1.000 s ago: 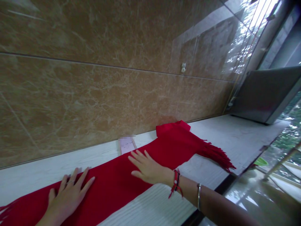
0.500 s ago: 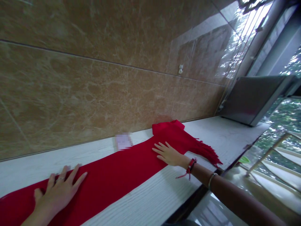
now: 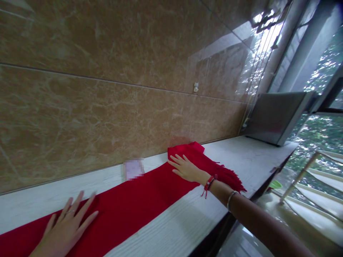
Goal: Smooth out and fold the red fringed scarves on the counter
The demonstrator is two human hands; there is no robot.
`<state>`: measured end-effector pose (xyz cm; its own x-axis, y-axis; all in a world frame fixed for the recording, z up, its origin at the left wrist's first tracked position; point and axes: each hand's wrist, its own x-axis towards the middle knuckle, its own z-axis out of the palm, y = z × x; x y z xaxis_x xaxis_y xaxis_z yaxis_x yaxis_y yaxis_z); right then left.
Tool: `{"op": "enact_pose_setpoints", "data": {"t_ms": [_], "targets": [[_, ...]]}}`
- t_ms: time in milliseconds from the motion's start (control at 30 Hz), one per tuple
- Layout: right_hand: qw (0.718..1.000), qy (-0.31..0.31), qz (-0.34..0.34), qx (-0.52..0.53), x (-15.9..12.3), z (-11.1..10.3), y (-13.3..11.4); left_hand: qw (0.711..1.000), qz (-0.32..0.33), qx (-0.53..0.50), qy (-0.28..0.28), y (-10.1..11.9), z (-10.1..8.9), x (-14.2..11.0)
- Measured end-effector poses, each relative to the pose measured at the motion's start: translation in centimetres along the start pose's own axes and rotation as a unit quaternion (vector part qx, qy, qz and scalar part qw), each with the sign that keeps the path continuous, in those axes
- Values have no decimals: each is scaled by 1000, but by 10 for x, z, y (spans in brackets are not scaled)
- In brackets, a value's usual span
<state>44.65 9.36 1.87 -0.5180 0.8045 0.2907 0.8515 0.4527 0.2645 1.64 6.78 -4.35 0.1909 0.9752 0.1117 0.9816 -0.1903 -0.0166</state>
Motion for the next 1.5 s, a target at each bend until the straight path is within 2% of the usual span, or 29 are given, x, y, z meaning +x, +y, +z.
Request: {"op": "enact_pose_setpoints", "data": {"t_ms": [67,133,200,300,400,467,500,533,600,700,800,867,933,1100,1200,1333,1500], "targets": [[999,-7,-31,15,12,6,-15,998,23,11,-50,11,-7,-2],[999,-24,-29,15,17,16,-16,994,40,16,-97,17,-15,-5],[999,-38,-12,3,15,26,-3,994,41,14,-105,17,-20,-7],[999,-30,21,-21,4,35,36,996,30,3,-78,12,-20,-8],[991,-37,123,-48,-5,32,72,998,1,5,-67,9,-15,-9],[984,-40,160,-60,-5,27,80,997,-16,15,-74,10,-11,-8],[984,-36,162,-64,-2,24,75,997,-24,18,-78,10,-10,-8],[986,-29,150,-64,2,20,65,996,-32,18,-81,10,-9,-8],[994,-7,97,-47,13,12,26,995,-43,17,-86,11,-10,-7],[998,14,-37,52,29,-2,-61,995,-56,14,-86,13,-13,-8],[973,-19,-149,176,34,-12,-140,993,-82,1,-86,12,-16,-10],[954,-52,-186,230,33,-13,-171,991,-105,-8,-86,7,-18,-12],[942,-84,-189,263,29,-11,-182,988,-129,-16,-80,-1,-19,-14],[935,-136,-162,285,27,-8,-178,979,-188,-33,-77,-24,-21,-20],[935,-130,-165,287,38,-14,-190,971,-225,-35,-78,-35,-21,-24],[936,-94,-186,282,63,-13,-223,969,-240,-17,-57,-51,-18,-35],[940,-95,-189,266,76,-3,-239,963,-269,4,-25,-87,-14,-59]]}}
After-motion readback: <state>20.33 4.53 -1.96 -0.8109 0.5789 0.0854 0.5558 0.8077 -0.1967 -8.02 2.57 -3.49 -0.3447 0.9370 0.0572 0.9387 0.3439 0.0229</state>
